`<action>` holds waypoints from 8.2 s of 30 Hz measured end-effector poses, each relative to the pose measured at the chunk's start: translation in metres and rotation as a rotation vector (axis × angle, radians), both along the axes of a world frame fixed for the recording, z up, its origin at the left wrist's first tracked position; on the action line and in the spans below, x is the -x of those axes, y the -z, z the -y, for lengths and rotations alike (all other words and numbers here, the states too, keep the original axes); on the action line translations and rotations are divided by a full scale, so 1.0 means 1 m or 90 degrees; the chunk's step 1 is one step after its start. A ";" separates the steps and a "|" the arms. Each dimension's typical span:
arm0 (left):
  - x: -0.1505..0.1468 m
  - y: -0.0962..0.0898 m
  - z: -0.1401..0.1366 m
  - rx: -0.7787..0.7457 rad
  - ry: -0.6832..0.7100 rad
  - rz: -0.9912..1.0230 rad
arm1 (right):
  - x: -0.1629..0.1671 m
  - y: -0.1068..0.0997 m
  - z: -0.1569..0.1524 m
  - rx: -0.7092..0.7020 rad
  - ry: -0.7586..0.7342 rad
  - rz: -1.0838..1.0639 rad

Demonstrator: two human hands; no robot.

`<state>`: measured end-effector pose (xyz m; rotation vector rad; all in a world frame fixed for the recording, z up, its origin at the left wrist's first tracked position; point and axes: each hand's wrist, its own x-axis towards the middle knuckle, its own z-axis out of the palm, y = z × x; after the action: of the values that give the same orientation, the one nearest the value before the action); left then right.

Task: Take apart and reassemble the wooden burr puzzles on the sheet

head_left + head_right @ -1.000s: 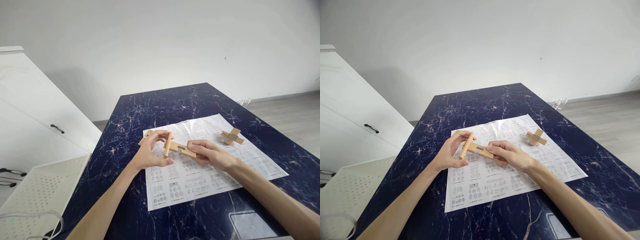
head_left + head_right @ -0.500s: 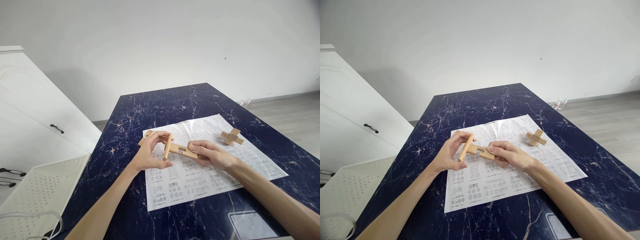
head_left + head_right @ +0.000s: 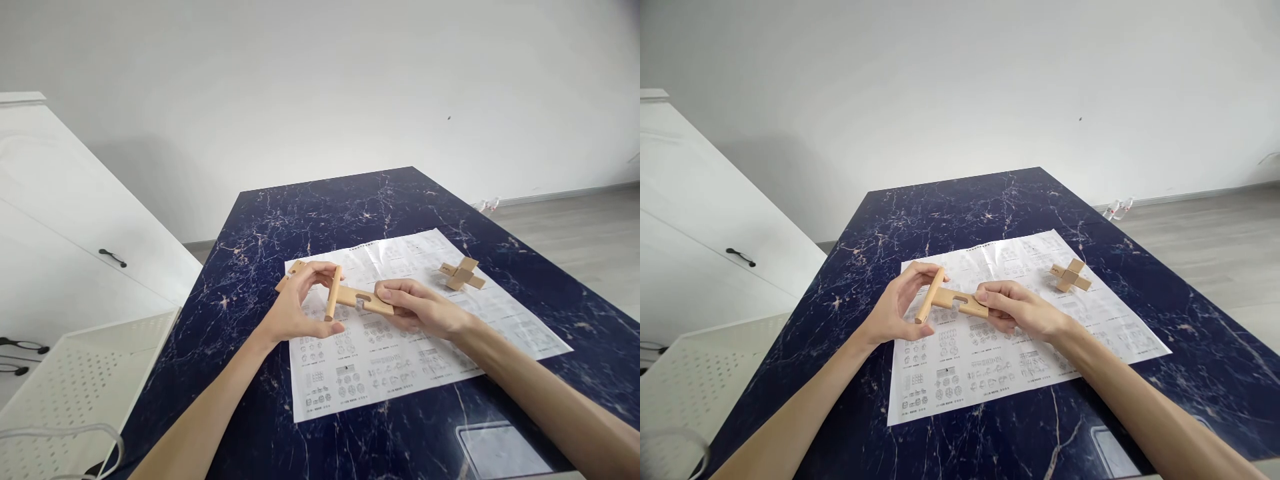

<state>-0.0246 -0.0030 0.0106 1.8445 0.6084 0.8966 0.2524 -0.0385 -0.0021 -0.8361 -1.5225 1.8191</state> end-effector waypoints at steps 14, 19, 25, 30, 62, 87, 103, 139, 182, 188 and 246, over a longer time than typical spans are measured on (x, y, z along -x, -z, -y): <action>0.000 -0.001 0.002 0.008 -0.001 -0.009 | 0.001 -0.001 0.002 0.001 0.024 0.015; 0.005 -0.002 -0.003 0.013 -0.031 0.007 | -0.003 0.002 0.001 0.007 0.018 0.009; 0.030 -0.007 -0.015 0.031 -0.230 0.073 | -0.012 0.002 0.001 0.010 0.058 -0.036; 0.023 0.000 -0.005 -0.063 -0.337 -0.099 | -0.007 0.003 -0.001 0.015 0.142 -0.050; 0.015 0.014 0.003 -0.250 -0.081 -0.453 | 0.018 0.012 0.010 -0.447 0.162 0.524; 0.003 0.006 0.013 -0.350 -0.034 -0.396 | 0.017 0.012 0.013 -0.542 0.094 0.487; 0.007 0.017 0.004 -0.359 -0.263 -0.407 | 0.019 0.010 0.013 -0.514 0.104 0.523; 0.033 0.021 -0.017 -0.357 -0.327 -0.501 | 0.018 0.009 0.013 -0.521 0.122 0.547; -0.011 0.013 0.032 -0.368 -0.085 -0.464 | -0.013 -0.009 0.017 -0.714 0.247 0.610; -0.011 0.013 0.032 -0.351 -0.075 -0.451 | -0.080 0.000 0.015 -0.733 0.477 0.753; -0.027 0.004 0.049 -0.265 -0.263 -0.190 | 0.028 0.017 0.021 -0.684 0.237 0.328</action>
<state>0.0022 -0.0522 0.0066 2.2981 1.0817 1.0848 0.2248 -0.0592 -0.0188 -0.9349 -2.1159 0.3523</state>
